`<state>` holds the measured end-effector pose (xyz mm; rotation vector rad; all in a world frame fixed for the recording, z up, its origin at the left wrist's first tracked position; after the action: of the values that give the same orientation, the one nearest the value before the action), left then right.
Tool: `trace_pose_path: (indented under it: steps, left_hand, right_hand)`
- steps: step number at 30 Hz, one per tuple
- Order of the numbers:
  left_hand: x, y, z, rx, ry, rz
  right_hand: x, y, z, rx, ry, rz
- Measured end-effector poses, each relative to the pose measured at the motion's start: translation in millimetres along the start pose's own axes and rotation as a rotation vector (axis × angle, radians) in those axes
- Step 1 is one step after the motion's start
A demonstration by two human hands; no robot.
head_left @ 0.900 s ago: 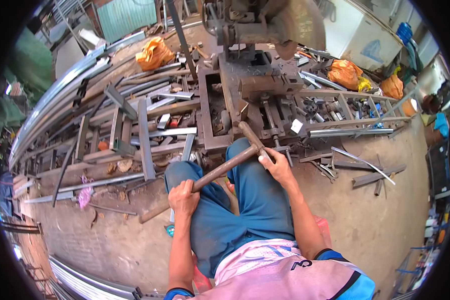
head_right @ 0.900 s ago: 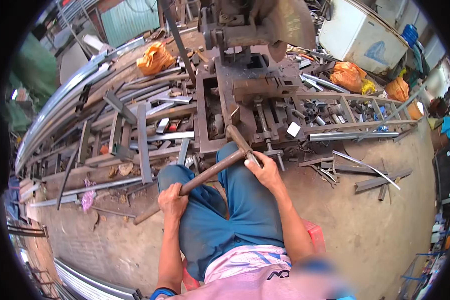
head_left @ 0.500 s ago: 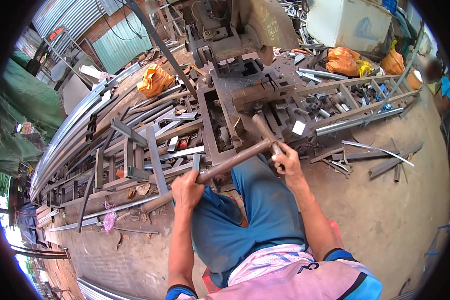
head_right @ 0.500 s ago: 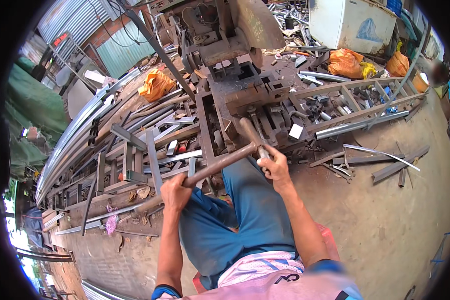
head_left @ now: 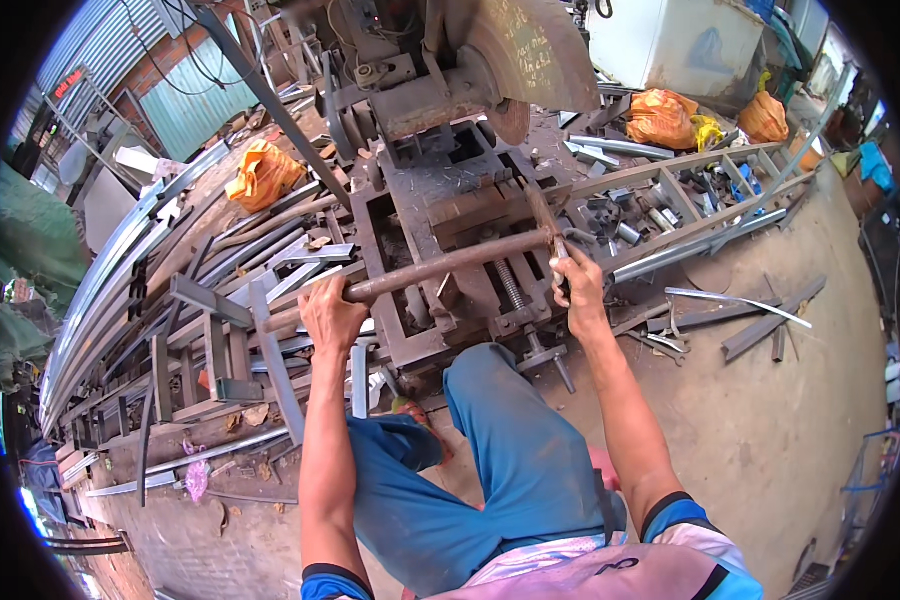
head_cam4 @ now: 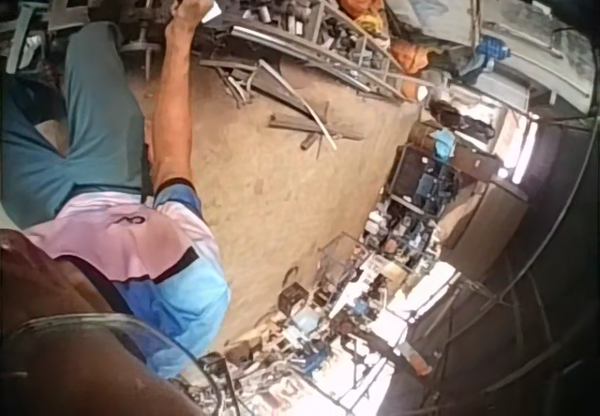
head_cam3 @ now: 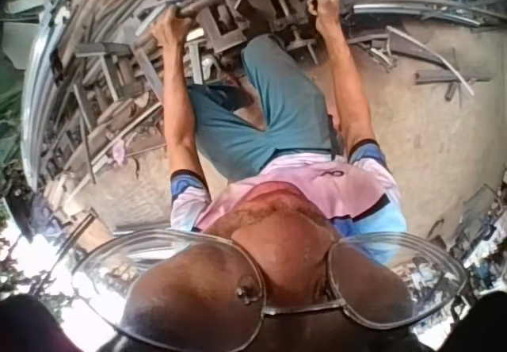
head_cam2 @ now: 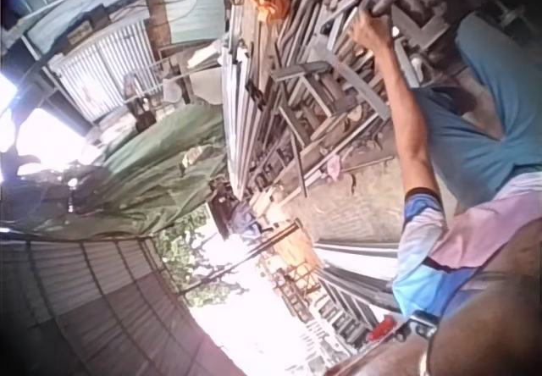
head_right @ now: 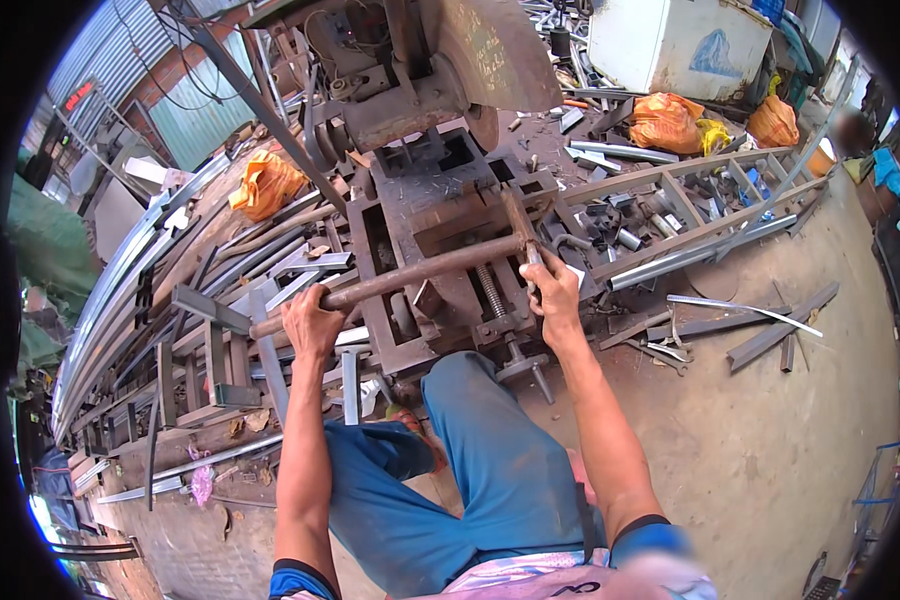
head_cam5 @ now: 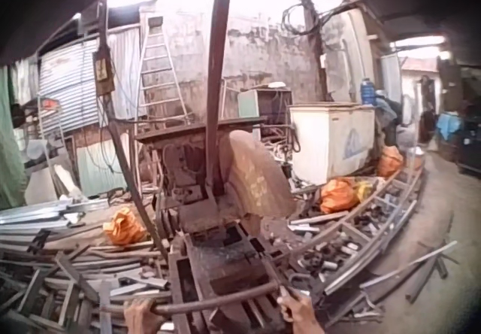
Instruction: Cut metal pipes using a chop saw on a fabrication floor.
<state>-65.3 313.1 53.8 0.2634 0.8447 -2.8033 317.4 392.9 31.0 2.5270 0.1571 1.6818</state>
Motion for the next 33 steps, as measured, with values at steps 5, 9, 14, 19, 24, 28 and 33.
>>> trace_pose_path:
  steps: [5,9,14,19,24,28,33]
  left_hand:
    - [7,-44,-52,0.057,-0.019,0.048]
    - [15,-63,-80,0.043,-0.059,0.1]
    - [16,-79,-103,0.09,-0.059,0.183]
    - [21,-80,-115,0.136,-0.033,0.176]
    - [2,-78,-91,0.174,-0.021,0.193]
    - [-14,-74,-61,0.129,0.006,0.119]
    - [-40,-52,-31,0.082,0.082,-0.077]
  right_hand:
    - [-10,-74,-4,0.03,0.042,0.12]
    - [-22,-106,-22,-0.059,0.097,0.132]
    - [-50,-76,-9,-0.287,0.624,0.402]
    - [-73,11,-39,-0.182,0.554,0.195]
    - [-73,31,-44,0.016,0.566,0.14]
    - [-76,34,-67,0.121,0.094,0.028]
    - [-53,31,-120,0.201,-0.409,0.03]
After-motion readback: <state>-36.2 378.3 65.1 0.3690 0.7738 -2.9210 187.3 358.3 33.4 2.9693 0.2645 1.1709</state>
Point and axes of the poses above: each hand's wrist, its own y-axis away from the middle knuckle, its own z-axis out of the back of the hand, x = y × z, the point moved 2 cm from there along -y, towards the middle knuckle, and after that the axes turned 3 degrees about z, right-handed, at the moved point
